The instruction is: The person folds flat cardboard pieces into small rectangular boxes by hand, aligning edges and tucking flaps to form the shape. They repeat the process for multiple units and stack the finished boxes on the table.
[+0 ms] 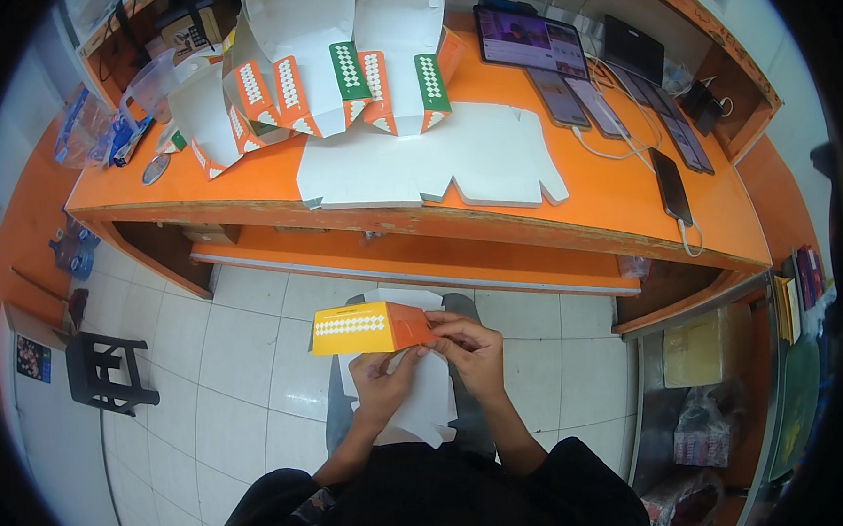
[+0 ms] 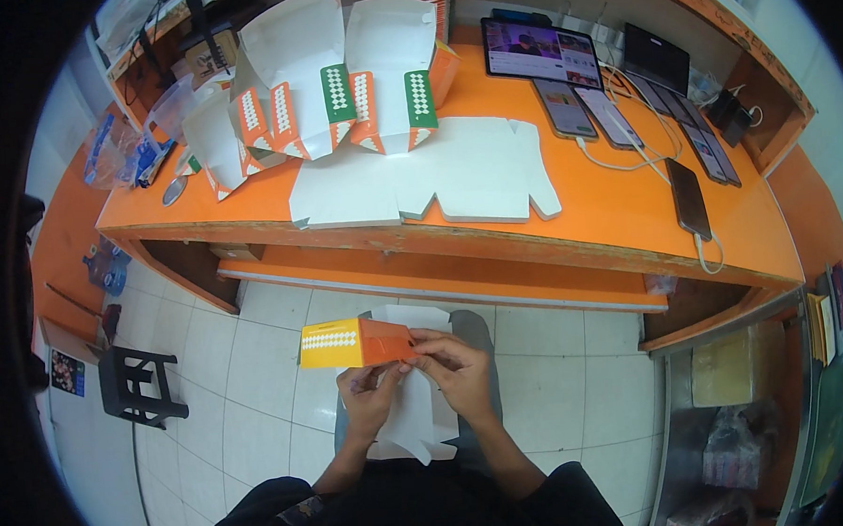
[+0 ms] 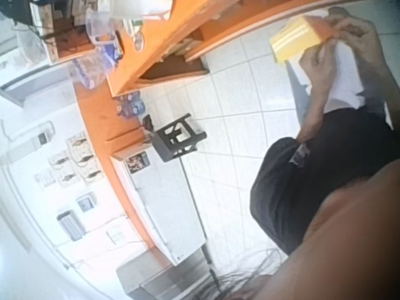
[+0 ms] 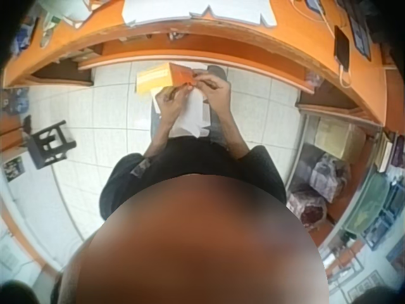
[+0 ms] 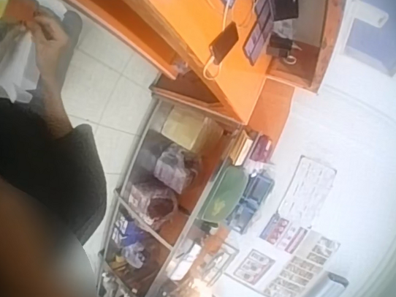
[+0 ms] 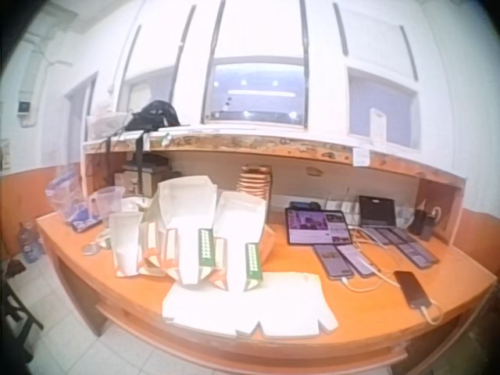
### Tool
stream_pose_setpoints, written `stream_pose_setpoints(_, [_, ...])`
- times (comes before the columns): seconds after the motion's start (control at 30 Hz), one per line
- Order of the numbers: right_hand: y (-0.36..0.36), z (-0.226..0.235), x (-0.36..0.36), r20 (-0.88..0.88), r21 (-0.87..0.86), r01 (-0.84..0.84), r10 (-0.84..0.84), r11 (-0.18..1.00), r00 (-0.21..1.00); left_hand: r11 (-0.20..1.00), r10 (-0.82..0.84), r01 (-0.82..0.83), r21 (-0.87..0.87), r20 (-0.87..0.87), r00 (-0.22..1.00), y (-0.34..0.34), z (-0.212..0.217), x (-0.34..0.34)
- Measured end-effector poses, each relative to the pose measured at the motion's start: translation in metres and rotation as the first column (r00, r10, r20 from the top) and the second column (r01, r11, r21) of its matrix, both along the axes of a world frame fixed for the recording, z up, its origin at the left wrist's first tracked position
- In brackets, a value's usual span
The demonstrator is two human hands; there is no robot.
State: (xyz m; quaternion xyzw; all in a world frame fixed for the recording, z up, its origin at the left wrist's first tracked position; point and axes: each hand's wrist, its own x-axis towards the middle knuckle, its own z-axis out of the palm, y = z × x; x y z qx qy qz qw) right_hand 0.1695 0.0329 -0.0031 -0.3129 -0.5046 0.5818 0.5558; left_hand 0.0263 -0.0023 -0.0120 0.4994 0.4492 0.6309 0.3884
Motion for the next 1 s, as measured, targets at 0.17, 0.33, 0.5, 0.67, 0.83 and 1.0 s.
stream_pose_setpoints(0.17, [-0.002, 0.01, 0.005, 0.096, 0.003, -0.255, 0.254, 0.967, 0.962, 0.999, 0.016, -0.018, 0.027, 0.077, 0.997, 0.004, -0.002, -0.007])
stream_pose_setpoints(0.33, [-0.023, 0.017, -0.005, 0.226, 0.011, -0.421, 0.408, 0.907, 0.885, 1.0, -0.002, 0.0, 0.007, 0.291, 0.957, 0.015, 0.006, -0.008])
stream_pose_setpoints(0.5, [-0.019, 0.002, -0.009, 0.085, -0.257, -0.164, 0.192, 0.952, 0.978, 0.98, -0.165, 0.165, -0.112, 0.01, 0.986, 0.016, 0.03, -0.01])
stream_pose_setpoints(0.67, [-0.002, -0.012, 0.01, -0.143, -0.291, 0.091, -0.138, 0.952, 0.98, 0.914, -0.313, 0.403, -0.053, -0.724, 0.615, 0.006, 0.04, -0.015])
stream_pose_setpoints(0.83, [-0.001, -0.015, 0.02, -0.101, -0.402, -0.076, 0.038, 0.912, 0.994, 0.899, -0.309, 0.437, 0.027, -0.669, 0.676, 0.008, 0.016, -0.015])
stream_pose_setpoints(1.0, [-0.007, -0.01, 0.023, -0.114, -0.478, -0.195, 0.16, 0.857, 0.981, 0.959, -0.256, 0.252, -0.127, -0.769, 0.586, -0.003, -0.003, -0.018])
